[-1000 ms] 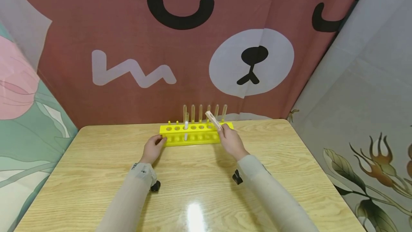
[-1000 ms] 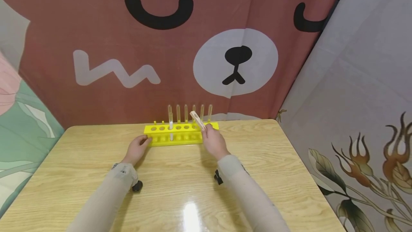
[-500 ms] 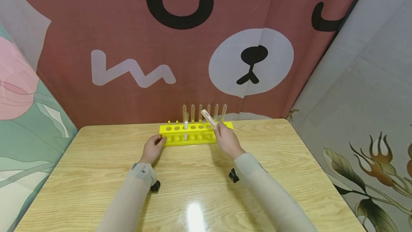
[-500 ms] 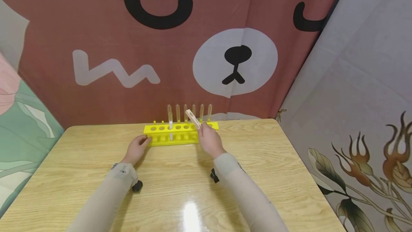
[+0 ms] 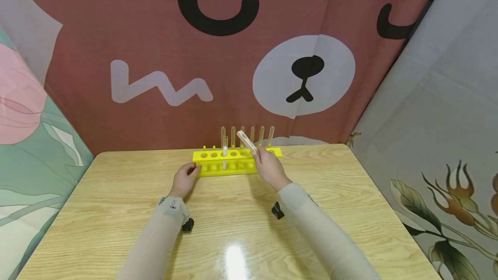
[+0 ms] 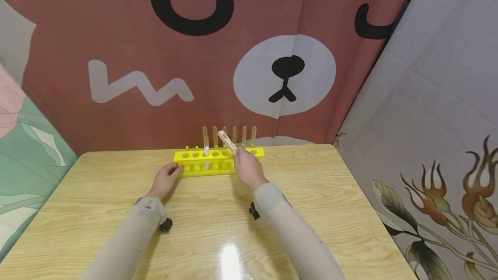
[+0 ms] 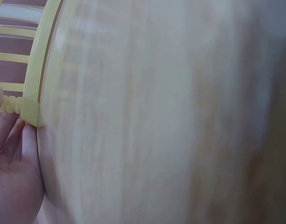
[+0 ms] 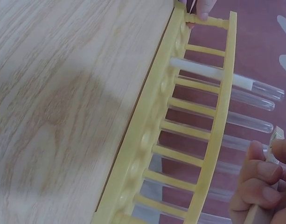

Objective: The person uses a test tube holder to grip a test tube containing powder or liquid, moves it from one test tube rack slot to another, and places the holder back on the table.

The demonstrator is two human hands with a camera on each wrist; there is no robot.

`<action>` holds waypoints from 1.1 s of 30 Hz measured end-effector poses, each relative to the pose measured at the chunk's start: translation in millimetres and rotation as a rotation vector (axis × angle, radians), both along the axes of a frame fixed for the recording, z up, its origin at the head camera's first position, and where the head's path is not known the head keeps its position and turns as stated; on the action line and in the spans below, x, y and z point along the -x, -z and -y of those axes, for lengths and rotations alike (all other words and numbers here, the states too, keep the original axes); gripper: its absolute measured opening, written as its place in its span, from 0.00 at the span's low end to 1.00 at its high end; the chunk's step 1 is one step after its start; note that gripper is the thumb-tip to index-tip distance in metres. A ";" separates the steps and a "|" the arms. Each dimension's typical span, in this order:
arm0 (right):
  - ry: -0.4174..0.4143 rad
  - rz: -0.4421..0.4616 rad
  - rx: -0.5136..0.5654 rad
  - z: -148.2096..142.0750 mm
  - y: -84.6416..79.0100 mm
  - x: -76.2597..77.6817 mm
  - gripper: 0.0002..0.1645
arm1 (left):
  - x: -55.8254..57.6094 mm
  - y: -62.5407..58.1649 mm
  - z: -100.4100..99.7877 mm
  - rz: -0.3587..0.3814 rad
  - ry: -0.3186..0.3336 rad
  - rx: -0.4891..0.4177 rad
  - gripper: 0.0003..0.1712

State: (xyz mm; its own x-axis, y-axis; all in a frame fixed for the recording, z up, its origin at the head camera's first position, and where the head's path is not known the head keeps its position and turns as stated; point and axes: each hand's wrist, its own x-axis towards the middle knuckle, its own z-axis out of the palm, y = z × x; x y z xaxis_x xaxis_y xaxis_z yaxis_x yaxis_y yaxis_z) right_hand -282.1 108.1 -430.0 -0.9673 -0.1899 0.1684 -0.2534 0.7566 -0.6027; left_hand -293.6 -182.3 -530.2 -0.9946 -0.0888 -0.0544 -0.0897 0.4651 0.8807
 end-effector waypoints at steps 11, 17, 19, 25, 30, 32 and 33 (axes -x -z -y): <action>-0.019 -0.010 0.007 7.8 -4.8 -1.5 0.16 | -1.2 -0.9 0.8 0.000 0.005 -0.010 0.28; -0.015 -0.013 -0.012 12.5 -7.1 -1.3 0.15 | -1.5 -2.2 0.3 0.000 0.003 -0.009 0.28; -0.016 -0.015 -0.016 14.4 -8.1 -1.3 0.14 | -1.7 -2.1 0.5 0.002 0.003 -0.007 0.28; -0.026 -0.020 -0.001 18.4 -10.3 -1.8 0.14 | -1.3 -2.4 -0.1 0.007 -0.001 -0.013 0.28; -0.028 -0.031 0.027 19.8 -8.9 -2.0 0.15 | -0.8 -3.4 -1.1 0.004 -0.004 -0.016 0.27; -0.029 -0.039 0.037 20.4 -8.0 -2.2 0.15 | -0.8 -3.4 -0.6 0.005 -0.005 -0.014 0.27; -0.030 -0.044 0.040 20.8 -7.5 -2.3 0.15 | -0.8 -3.2 -0.3 0.006 -0.005 -0.012 0.28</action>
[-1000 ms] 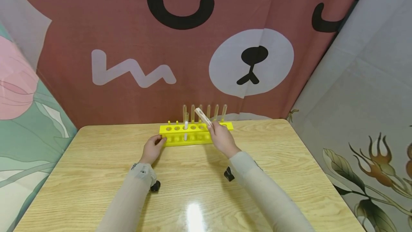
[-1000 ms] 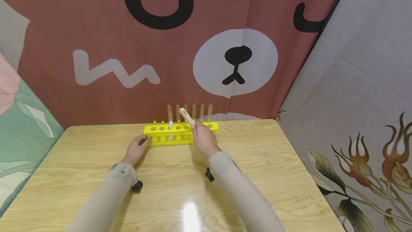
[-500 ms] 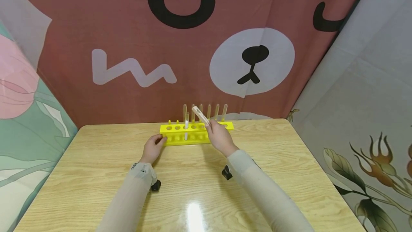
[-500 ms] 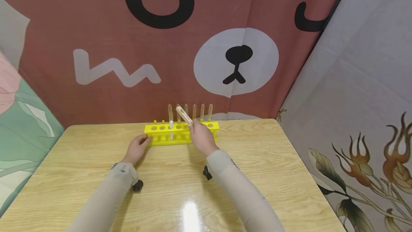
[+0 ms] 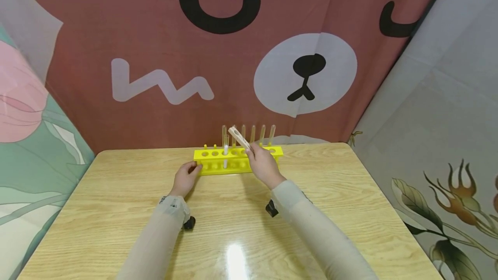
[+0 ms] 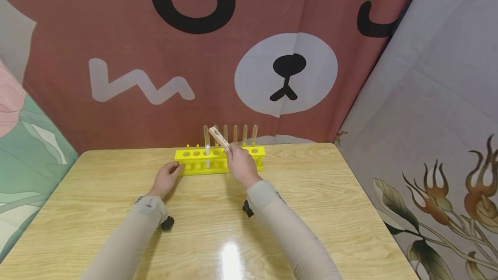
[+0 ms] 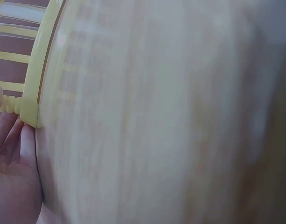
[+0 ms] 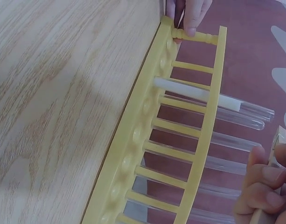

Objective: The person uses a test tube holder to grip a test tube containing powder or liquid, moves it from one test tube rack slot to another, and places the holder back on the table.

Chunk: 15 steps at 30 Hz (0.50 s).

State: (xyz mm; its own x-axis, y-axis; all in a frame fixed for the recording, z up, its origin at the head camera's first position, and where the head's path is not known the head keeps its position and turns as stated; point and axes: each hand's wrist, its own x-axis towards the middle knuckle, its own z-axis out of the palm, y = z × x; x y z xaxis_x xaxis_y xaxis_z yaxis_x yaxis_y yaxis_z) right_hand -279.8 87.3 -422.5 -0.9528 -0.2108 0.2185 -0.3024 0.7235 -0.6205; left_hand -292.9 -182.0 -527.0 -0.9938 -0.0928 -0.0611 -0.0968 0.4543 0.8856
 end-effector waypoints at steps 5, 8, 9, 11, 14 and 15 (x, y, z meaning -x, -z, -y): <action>-0.002 -0.019 0.010 1.9 -0.8 -2.0 0.14 | 0.5 1.7 0.9 0.006 -0.001 0.008 0.29; -0.006 -0.025 0.012 2.8 -1.7 -2.8 0.14 | 0.2 2.2 0.7 0.008 0.000 0.007 0.29; -0.007 -0.028 0.012 3.0 -1.9 -3.0 0.15 | -0.1 2.2 0.5 0.008 0.000 0.006 0.29; -0.010 -0.030 0.016 3.4 -2.4 -3.1 0.16 | -0.6 1.7 0.2 0.007 0.001 0.004 0.29; -0.014 -0.034 0.026 4.3 -3.7 -3.7 0.17 | -1.5 0.7 -0.4 0.006 0.002 0.001 0.29; -0.014 -0.032 0.027 4.6 -3.9 -3.7 0.17 | -1.6 0.3 -0.5 0.005 0.001 -0.001 0.29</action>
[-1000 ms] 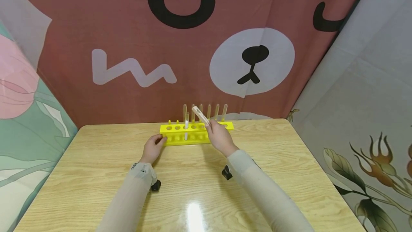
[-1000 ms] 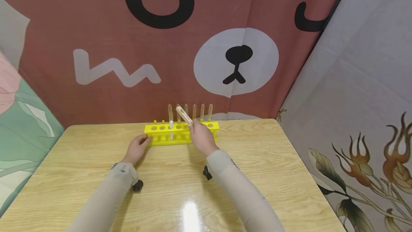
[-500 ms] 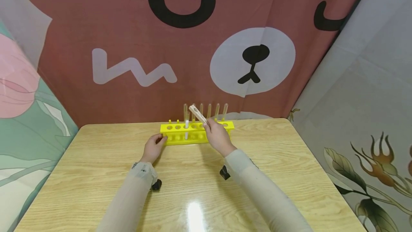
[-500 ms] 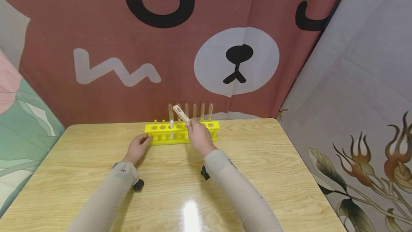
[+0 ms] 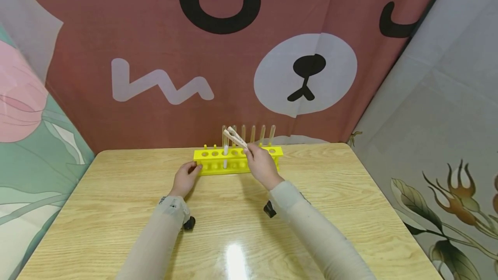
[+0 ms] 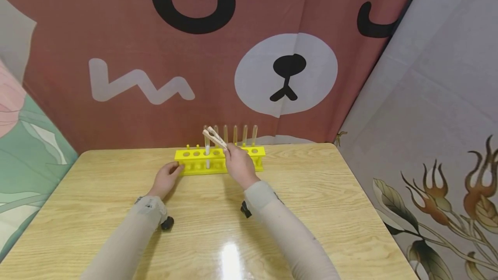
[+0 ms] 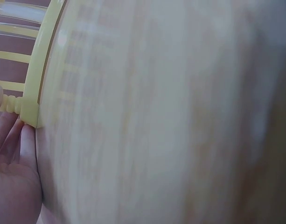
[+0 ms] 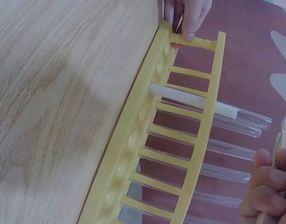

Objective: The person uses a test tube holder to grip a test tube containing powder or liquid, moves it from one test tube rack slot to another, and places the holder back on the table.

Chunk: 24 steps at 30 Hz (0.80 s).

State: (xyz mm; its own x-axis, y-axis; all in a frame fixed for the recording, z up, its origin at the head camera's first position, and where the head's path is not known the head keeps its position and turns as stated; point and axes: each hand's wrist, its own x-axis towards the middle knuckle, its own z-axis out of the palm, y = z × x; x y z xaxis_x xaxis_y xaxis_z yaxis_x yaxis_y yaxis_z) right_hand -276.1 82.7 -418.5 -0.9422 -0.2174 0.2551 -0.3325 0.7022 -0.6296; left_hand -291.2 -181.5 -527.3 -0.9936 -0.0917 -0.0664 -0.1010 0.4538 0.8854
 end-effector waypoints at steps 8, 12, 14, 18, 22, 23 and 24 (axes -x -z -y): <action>0.003 -0.003 -0.022 1.3 -2.2 -0.9 0.17 | -0.6 -0.7 0.0 -0.008 -0.001 0.000 0.28; -0.004 -0.007 -0.038 1.8 -2.8 -0.7 0.17 | -0.8 -0.1 -0.1 -0.009 0.003 0.000 0.29; -0.008 -0.006 -0.049 2.0 -2.6 -0.3 0.17 | -0.2 0.1 0.0 -0.009 0.002 -0.002 0.29; -0.008 -0.010 -0.083 2.4 -2.2 0.6 0.17 | 0.3 0.6 -0.1 -0.010 0.002 0.000 0.29; -0.005 -0.005 -0.102 3.6 -2.8 1.4 0.16 | -0.2 -0.1 -0.5 -0.013 0.002 0.001 0.29; -0.005 -0.002 -0.103 3.9 -3.0 1.5 0.16 | -0.3 -0.2 -0.5 -0.015 0.002 0.001 0.29; -0.005 0.002 -0.107 4.1 -3.2 1.6 0.16 | -0.2 -0.2 -0.4 -0.016 0.002 0.002 0.29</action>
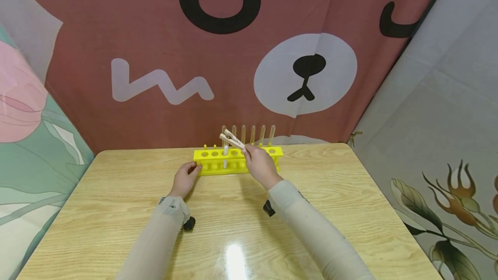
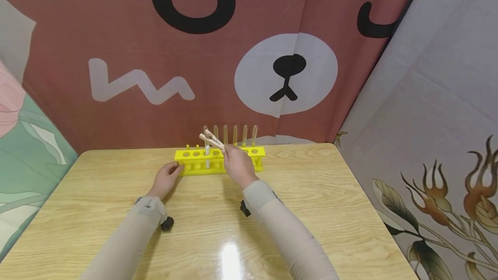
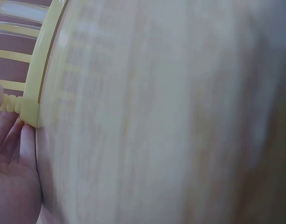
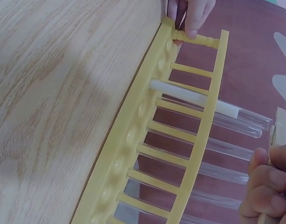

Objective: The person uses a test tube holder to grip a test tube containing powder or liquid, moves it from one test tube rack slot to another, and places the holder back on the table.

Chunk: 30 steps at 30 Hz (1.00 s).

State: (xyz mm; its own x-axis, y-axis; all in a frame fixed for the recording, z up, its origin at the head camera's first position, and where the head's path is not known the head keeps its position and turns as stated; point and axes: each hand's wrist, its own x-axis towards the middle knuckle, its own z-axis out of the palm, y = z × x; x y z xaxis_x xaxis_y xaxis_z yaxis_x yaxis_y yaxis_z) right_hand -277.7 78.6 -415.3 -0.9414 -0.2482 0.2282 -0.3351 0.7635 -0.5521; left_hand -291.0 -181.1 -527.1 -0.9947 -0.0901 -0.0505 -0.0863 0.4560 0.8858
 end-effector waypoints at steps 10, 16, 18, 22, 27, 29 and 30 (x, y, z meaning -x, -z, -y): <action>-0.010 0.008 -0.011 2.6 -0.6 3.2 0.16 | 0.2 -0.4 0.7 -0.005 0.004 0.006 0.28; -0.025 0.011 -0.008 3.9 -2.9 5.1 0.15 | 1.6 2.2 1.6 -0.008 0.001 0.011 0.28; -0.027 0.012 -0.018 4.6 -3.9 5.6 0.15 | 1.9 2.6 2.0 -0.007 0.000 0.009 0.28; -0.024 0.017 -0.054 6.4 -5.2 6.9 0.15 | 1.9 3.1 2.7 -0.004 0.000 0.003 0.28; -0.024 0.022 -0.069 8.6 -7.2 8.4 0.15 | 0.6 2.1 2.6 0.002 0.001 0.007 0.28; -0.029 0.024 -0.064 9.4 -8.5 9.0 0.15 | 0.2 1.3 2.4 0.003 0.001 0.009 0.28; -0.031 0.024 -0.063 9.7 -8.9 9.2 0.16 | 0.0 1.1 2.2 0.002 0.003 0.010 0.28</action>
